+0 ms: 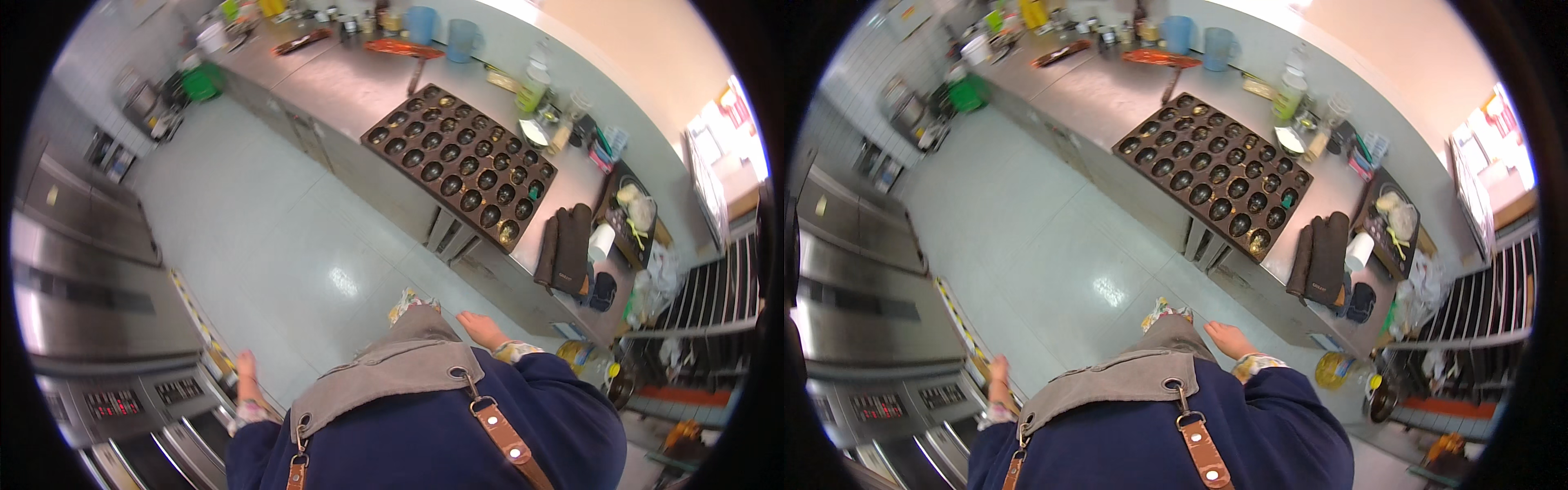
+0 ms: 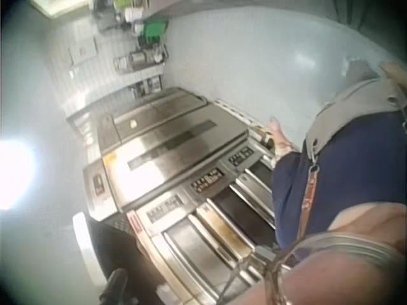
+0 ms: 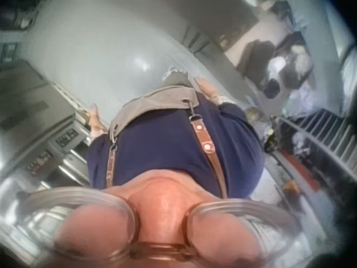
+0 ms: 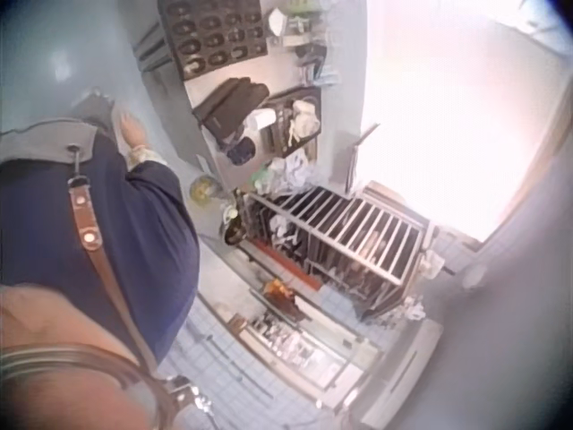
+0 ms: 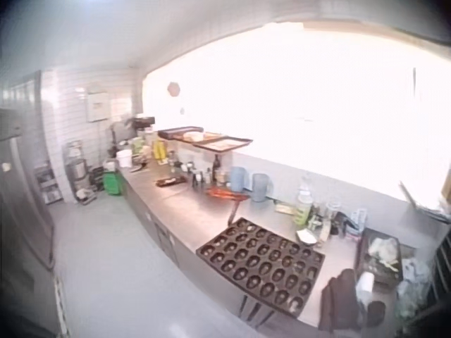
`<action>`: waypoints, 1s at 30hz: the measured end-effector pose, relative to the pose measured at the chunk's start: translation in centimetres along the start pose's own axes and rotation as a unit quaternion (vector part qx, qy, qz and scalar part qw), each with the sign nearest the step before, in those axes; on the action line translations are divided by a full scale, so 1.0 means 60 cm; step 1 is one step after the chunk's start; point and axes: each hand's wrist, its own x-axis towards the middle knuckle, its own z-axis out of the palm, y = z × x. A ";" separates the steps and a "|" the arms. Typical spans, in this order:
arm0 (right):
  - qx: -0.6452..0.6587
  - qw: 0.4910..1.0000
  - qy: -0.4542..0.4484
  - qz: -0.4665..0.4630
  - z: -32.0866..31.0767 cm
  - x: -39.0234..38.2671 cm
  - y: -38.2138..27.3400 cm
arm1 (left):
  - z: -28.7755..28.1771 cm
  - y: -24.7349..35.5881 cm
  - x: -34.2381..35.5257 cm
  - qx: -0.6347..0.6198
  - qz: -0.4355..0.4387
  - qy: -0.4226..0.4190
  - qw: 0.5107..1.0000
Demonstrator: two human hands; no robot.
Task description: The person cleans a multi-cavity baking mould by hand, wiping each individual cavity one by one.
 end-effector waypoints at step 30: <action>-0.091 0.741 0.180 0.640 -0.346 0.377 0.462 | 0.450 1.697 0.414 0.094 0.544 -0.271 0.788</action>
